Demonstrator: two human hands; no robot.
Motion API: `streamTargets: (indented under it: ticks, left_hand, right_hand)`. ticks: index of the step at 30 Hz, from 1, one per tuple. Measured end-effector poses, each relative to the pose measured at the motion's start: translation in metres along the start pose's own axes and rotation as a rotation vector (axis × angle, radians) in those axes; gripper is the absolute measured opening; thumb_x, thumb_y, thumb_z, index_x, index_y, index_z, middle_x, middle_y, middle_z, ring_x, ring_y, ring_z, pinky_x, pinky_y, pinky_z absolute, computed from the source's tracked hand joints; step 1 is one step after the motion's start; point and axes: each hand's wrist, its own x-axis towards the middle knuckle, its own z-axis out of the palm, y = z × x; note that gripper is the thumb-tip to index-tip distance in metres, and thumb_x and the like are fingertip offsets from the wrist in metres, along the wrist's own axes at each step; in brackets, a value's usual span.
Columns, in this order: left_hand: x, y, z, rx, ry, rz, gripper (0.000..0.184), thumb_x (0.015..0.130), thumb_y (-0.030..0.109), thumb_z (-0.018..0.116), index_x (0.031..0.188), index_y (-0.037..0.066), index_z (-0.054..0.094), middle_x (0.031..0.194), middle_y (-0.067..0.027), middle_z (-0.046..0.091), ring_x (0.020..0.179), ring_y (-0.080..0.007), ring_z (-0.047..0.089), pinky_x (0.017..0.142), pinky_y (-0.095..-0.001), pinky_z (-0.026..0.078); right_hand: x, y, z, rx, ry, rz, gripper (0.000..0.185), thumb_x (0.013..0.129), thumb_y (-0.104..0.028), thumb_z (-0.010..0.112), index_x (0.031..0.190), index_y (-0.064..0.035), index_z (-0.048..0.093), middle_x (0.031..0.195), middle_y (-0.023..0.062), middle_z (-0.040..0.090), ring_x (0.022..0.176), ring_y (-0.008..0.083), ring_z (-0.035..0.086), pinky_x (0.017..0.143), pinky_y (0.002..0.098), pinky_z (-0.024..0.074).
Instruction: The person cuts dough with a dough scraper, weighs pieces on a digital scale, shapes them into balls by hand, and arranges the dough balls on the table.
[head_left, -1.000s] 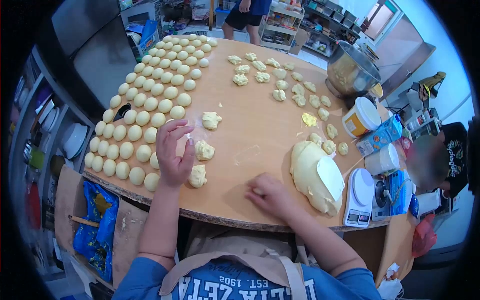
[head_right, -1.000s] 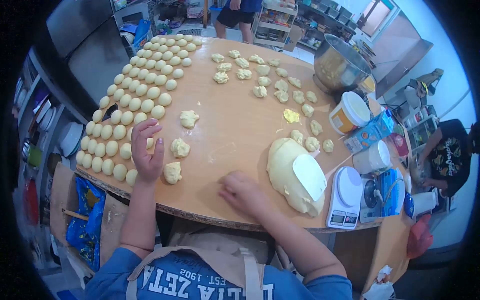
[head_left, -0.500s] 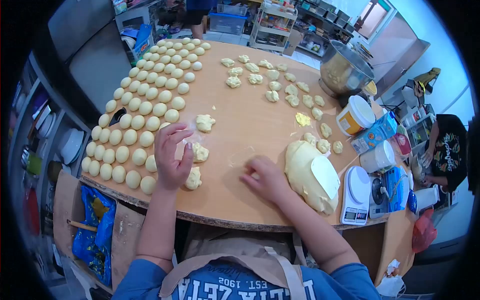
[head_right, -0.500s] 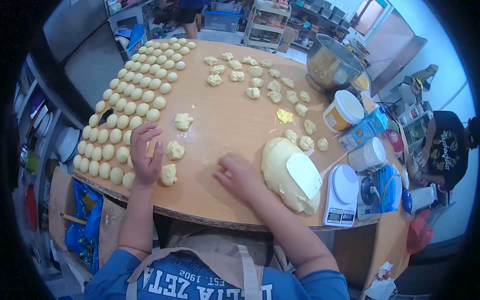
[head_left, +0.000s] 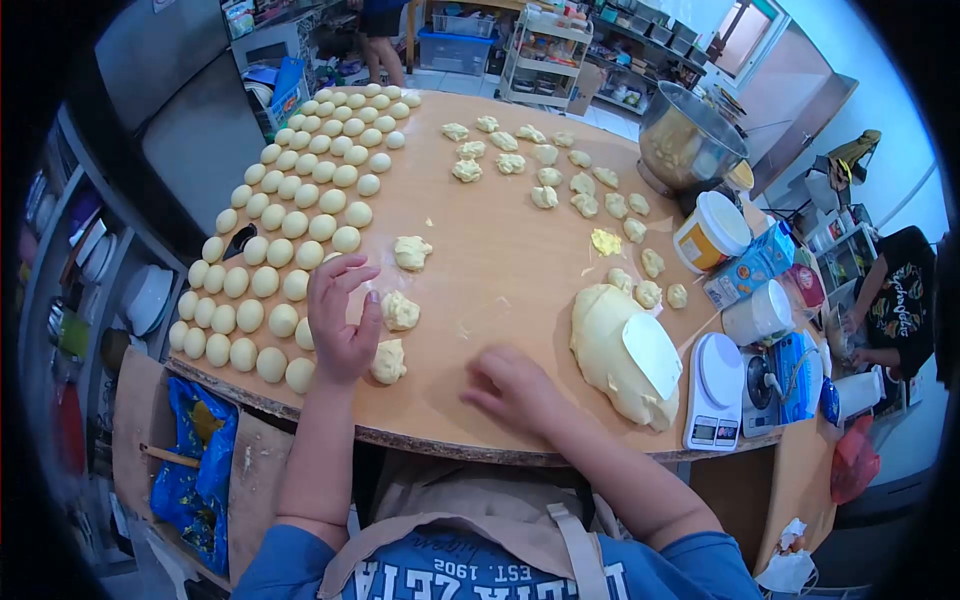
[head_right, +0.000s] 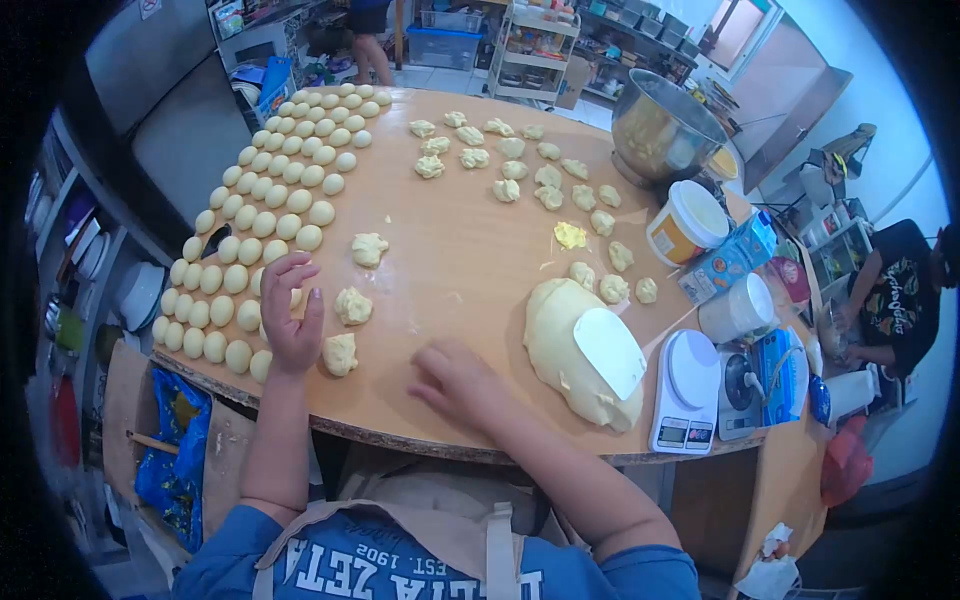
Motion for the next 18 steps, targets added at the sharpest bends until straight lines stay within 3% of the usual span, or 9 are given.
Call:
streamTargets:
  ticks: [5,8,12,16,18]
  left_hand:
    - [0.001,0.004,0.001,-0.008,-0.004,0.014,0.023,0.079,0.005,0.059,0.101,0.003,0.061,0.106,-0.0144,0.058,0.1,-0.0286,0.054,0.088,-0.039,0.043]
    - [0.002,0.005,0.001,0.009,-0.006,0.038,0.023,0.079,0.005,0.059,0.101,0.003,0.061,0.107,-0.0146,0.058,0.1,-0.0287,0.054,0.089,-0.0389,0.043]
    - [0.001,0.001,-0.001,0.021,0.001,0.023,0.023,0.079,0.005,0.059,0.102,0.003,0.061,0.107,-0.0146,0.057,0.1,-0.0288,0.054,0.088,-0.0391,0.043]
    - [0.002,0.003,0.0,0.011,-0.017,0.024,0.023,0.079,0.005,0.059,0.102,0.003,0.061,0.107,-0.0145,0.057,0.1,-0.0289,0.054,0.088,-0.0394,0.043]
    - [0.0,0.004,0.003,0.011,-0.038,0.018,0.023,0.079,0.006,0.059,0.102,0.004,0.061,0.108,-0.0142,0.057,0.101,-0.0278,0.054,0.087,-0.0379,0.043]
  right_hand:
    - [-0.016,0.028,-0.021,-0.146,0.055,0.016,0.031,0.076,-0.022,0.076,0.092,-0.0033,0.059,0.083,0.0113,0.059,0.081,0.0295,0.057,0.073,0.0397,0.0478]
    - [0.014,0.013,-0.008,-0.04,0.044,0.109,0.031,0.076,-0.025,0.076,0.092,-0.0044,0.059,0.083,0.011,0.059,0.084,0.0285,0.058,0.074,0.0392,0.048]
    - [-0.016,-0.001,-0.008,0.012,-0.046,0.034,0.031,0.075,-0.024,0.078,0.091,-0.0051,0.059,0.083,0.0119,0.058,0.085,0.0294,0.058,0.074,0.0382,0.0484]
    - [-0.016,0.023,-0.025,-0.17,0.074,0.056,0.032,0.073,-0.023,0.079,0.089,-0.0048,0.058,0.084,0.0125,0.059,0.083,0.0301,0.059,0.073,0.0381,0.0486]
    - [0.0,0.022,-0.014,-0.08,0.058,0.059,0.031,0.073,-0.023,0.078,0.089,-0.0045,0.058,0.084,0.0128,0.059,0.082,0.0306,0.058,0.073,0.0384,0.0486]
